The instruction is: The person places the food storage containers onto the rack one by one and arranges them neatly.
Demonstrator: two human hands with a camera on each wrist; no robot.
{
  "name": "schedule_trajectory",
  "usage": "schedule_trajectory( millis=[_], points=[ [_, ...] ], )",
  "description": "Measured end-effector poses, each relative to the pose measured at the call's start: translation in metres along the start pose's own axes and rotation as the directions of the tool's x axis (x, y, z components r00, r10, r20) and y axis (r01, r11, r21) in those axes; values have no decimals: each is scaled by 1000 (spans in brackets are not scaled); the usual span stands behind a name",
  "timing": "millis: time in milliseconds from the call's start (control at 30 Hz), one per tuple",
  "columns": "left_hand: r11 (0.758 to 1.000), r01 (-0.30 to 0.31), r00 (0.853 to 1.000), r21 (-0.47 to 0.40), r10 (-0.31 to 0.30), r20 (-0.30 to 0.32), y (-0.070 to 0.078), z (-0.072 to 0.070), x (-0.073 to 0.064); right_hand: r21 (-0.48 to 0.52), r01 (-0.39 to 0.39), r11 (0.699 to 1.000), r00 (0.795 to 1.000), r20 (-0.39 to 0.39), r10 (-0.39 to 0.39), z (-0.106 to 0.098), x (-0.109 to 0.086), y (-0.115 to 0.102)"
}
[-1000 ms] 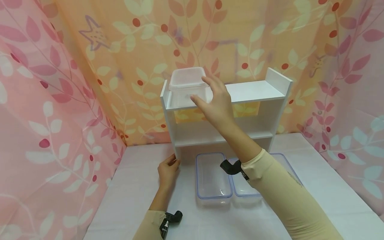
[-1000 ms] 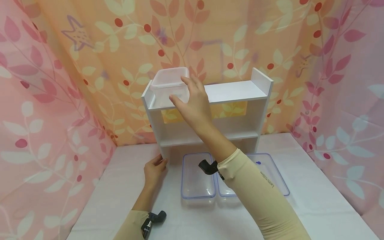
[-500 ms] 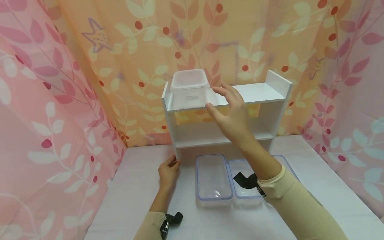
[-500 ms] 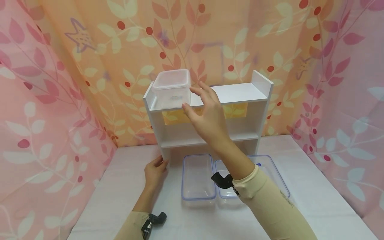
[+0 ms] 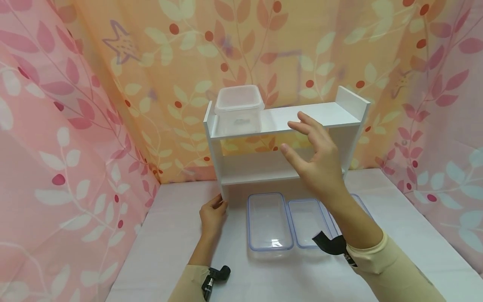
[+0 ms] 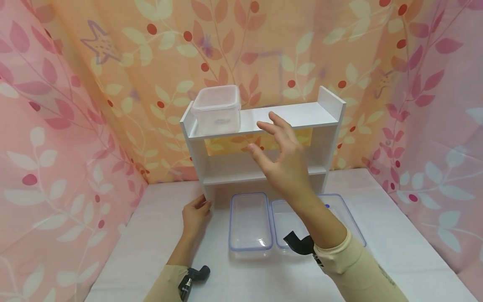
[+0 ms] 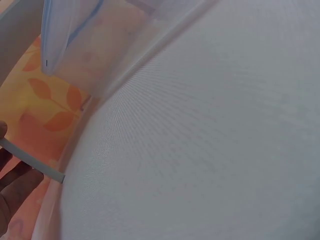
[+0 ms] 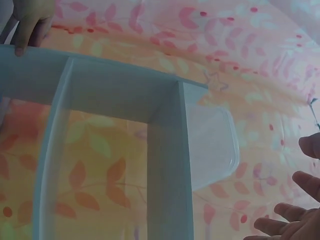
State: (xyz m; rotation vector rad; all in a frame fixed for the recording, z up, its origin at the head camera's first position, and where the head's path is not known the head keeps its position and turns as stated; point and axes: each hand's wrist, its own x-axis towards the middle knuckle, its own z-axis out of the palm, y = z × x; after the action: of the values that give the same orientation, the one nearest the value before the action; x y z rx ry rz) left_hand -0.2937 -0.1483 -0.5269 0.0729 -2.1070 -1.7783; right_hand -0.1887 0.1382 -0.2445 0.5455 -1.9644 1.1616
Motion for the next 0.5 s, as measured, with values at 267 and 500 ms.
schedule_trajectory(
  millis=[267,500],
  points=[
    [1000,22,1000,-16,-21,20,1,0,1,-35,6,999,1000,7,-6,-25,-17,-21],
    [1000,14,1000,-15,-13,11,3,0,1,-57,56,997,998,13,-55,-37,-28,-4]
  ],
)
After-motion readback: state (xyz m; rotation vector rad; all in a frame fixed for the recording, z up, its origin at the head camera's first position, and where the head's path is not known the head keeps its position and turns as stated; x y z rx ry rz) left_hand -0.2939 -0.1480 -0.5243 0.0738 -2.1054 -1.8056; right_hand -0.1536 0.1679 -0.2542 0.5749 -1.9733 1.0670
